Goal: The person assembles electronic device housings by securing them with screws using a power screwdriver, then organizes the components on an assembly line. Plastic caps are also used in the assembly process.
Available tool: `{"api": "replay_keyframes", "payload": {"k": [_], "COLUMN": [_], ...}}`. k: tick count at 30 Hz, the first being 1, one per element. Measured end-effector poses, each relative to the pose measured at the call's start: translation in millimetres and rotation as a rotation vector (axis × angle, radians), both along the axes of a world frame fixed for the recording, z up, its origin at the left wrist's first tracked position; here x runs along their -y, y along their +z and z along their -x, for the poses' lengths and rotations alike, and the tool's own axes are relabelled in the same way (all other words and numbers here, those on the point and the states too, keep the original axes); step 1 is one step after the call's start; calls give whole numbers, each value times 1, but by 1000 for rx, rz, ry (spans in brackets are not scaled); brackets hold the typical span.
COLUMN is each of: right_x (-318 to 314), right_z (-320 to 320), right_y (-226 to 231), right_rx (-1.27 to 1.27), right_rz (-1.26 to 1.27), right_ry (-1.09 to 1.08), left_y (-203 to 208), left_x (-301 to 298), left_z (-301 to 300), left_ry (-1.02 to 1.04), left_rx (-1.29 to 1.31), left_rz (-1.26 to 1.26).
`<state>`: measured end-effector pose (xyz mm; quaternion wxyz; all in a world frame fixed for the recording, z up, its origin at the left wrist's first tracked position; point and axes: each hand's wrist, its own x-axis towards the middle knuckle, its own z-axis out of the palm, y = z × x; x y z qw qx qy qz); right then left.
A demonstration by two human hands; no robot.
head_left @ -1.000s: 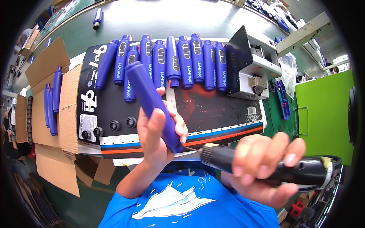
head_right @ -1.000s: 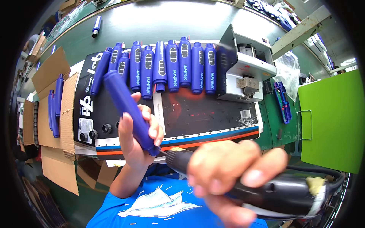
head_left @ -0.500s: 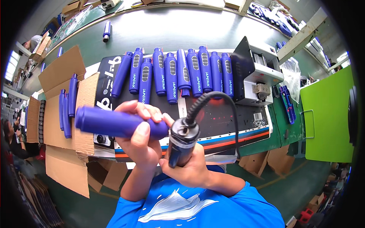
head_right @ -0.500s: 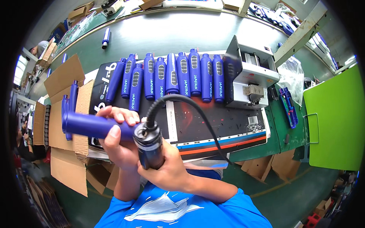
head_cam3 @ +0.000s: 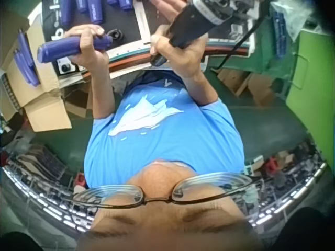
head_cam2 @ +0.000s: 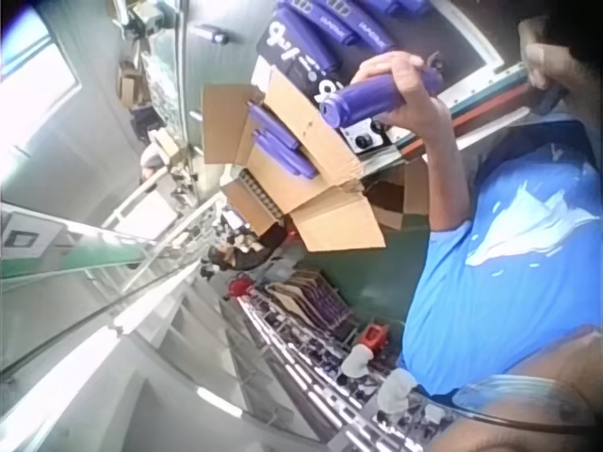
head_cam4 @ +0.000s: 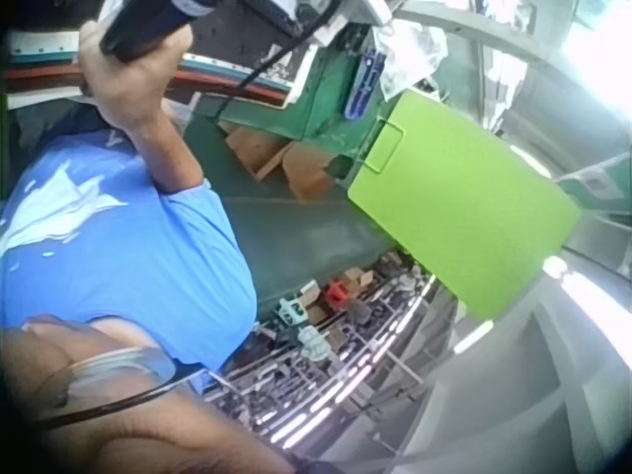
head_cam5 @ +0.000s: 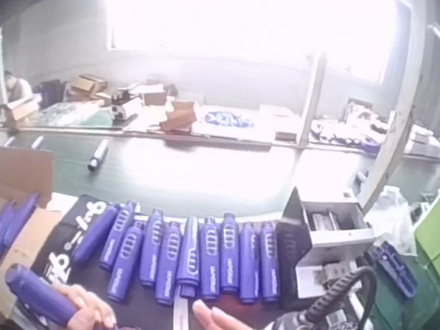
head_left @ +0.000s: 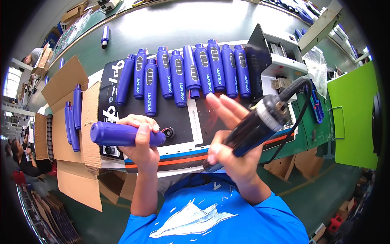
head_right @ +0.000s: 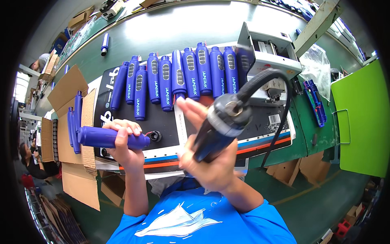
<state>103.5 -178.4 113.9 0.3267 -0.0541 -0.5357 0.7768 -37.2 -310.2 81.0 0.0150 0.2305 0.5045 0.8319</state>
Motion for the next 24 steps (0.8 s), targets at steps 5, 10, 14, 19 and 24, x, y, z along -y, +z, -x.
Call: {"api": "replay_keyframes", "payload": {"k": [5, 10, 14, 19, 24], "right_x": [-21, -21, -20, -27, -20], "right_z": [-4, -3, -2, 12, 87], "right_y": [-2, 0, 1, 32, 84], "right_rx": [3, -37, -17, 194, 501], "right_rz": [11, 118, 108, -176, -813], "right_ry": [-49, -68, -78, -182, -76], "left_y": [-10, -22, -25, -30, -69], "left_x": [-10, -15, -19, -36, -23], "left_z": [-2, 1, 2, -24, -33], "left_ry": [3, -60, -50, -189, -223], "left_rx": [-30, -132, -181, -145, -265], "left_rz": [38, 93, 119, 136, 426]}}
